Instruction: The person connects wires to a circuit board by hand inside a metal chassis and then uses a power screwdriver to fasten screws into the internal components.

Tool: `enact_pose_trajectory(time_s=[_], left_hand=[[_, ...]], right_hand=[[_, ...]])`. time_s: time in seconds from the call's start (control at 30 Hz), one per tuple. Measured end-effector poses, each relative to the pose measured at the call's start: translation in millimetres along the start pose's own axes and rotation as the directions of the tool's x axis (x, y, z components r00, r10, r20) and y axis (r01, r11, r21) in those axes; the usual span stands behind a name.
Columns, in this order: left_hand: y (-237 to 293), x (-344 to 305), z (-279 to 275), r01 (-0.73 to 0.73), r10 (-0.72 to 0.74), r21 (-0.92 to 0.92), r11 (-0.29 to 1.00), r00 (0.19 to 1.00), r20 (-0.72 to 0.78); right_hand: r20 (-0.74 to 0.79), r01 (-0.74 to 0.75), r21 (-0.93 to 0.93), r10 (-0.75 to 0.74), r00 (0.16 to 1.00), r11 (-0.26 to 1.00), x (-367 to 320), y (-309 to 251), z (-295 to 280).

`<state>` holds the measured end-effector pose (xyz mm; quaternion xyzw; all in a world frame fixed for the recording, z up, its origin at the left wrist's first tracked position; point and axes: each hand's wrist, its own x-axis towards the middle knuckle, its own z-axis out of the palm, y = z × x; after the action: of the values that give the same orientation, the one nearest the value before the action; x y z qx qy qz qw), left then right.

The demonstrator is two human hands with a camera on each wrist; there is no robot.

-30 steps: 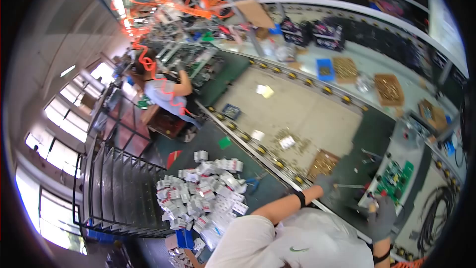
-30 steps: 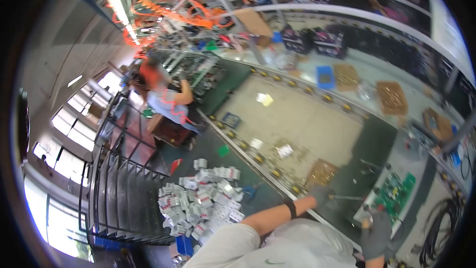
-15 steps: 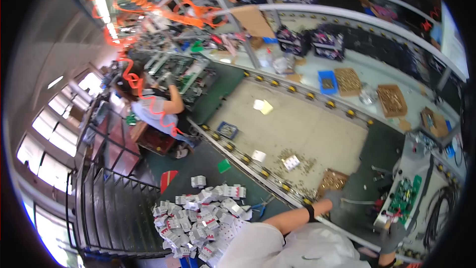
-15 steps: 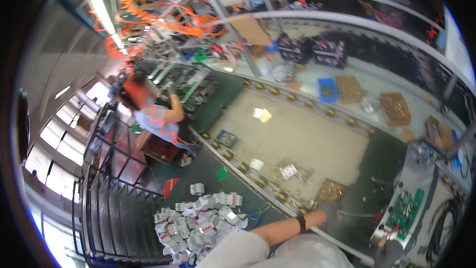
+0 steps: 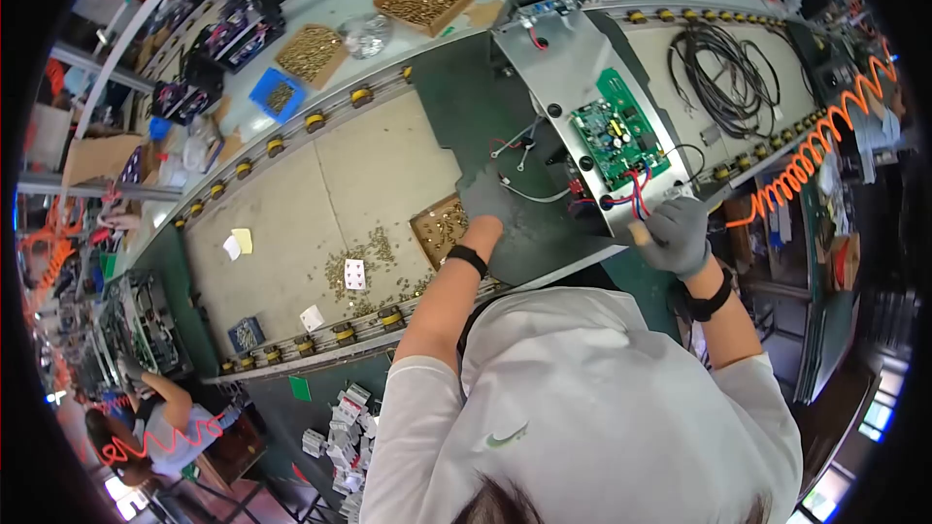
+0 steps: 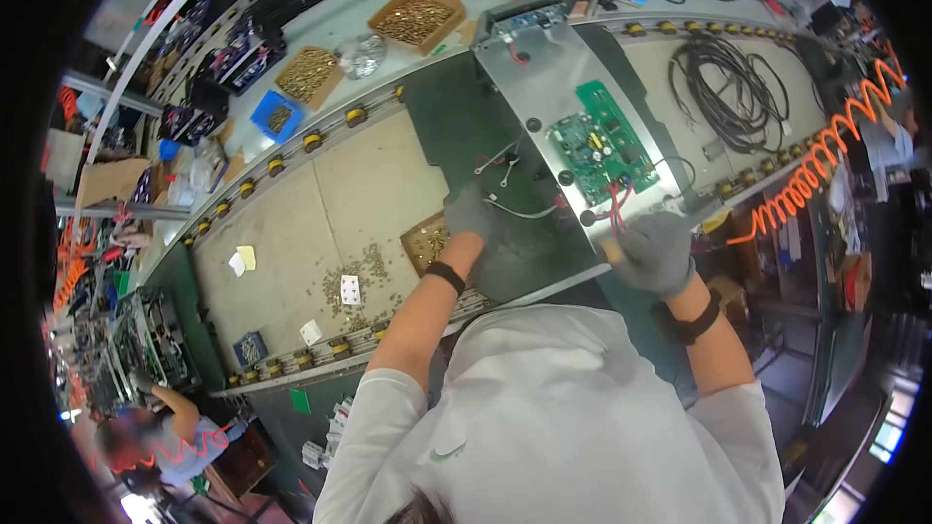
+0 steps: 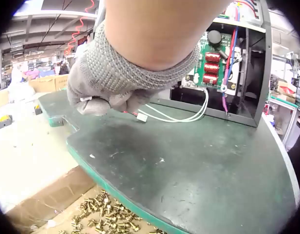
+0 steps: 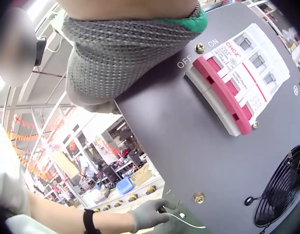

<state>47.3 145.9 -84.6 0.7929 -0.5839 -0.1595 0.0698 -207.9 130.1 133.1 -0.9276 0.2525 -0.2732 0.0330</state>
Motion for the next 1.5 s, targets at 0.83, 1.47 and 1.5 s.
enact_pose_trajectory(time_s=[0.83, 1.47, 1.5], left_hand=[[12, -23, -88, -0.073, 0.007, -0.428, 0.901, 0.988, -0.154], [19, 17, -79, -0.136, 0.047, -0.876, 0.463, 0.990, -0.129], [22, 22, -77, -0.132, 0.094, -0.950, 0.282, 0.989, -0.110]], right_hand=[[0.280, -0.495, -0.134, 0.512, 0.812, 0.858, 67, -60, 96], [0.184, -0.639, 0.119, 0.615, 0.767, 0.760, 61, -21, 175], [0.186, -0.640, 0.113, 0.616, 0.765, 0.760, 61, -20, 175]])
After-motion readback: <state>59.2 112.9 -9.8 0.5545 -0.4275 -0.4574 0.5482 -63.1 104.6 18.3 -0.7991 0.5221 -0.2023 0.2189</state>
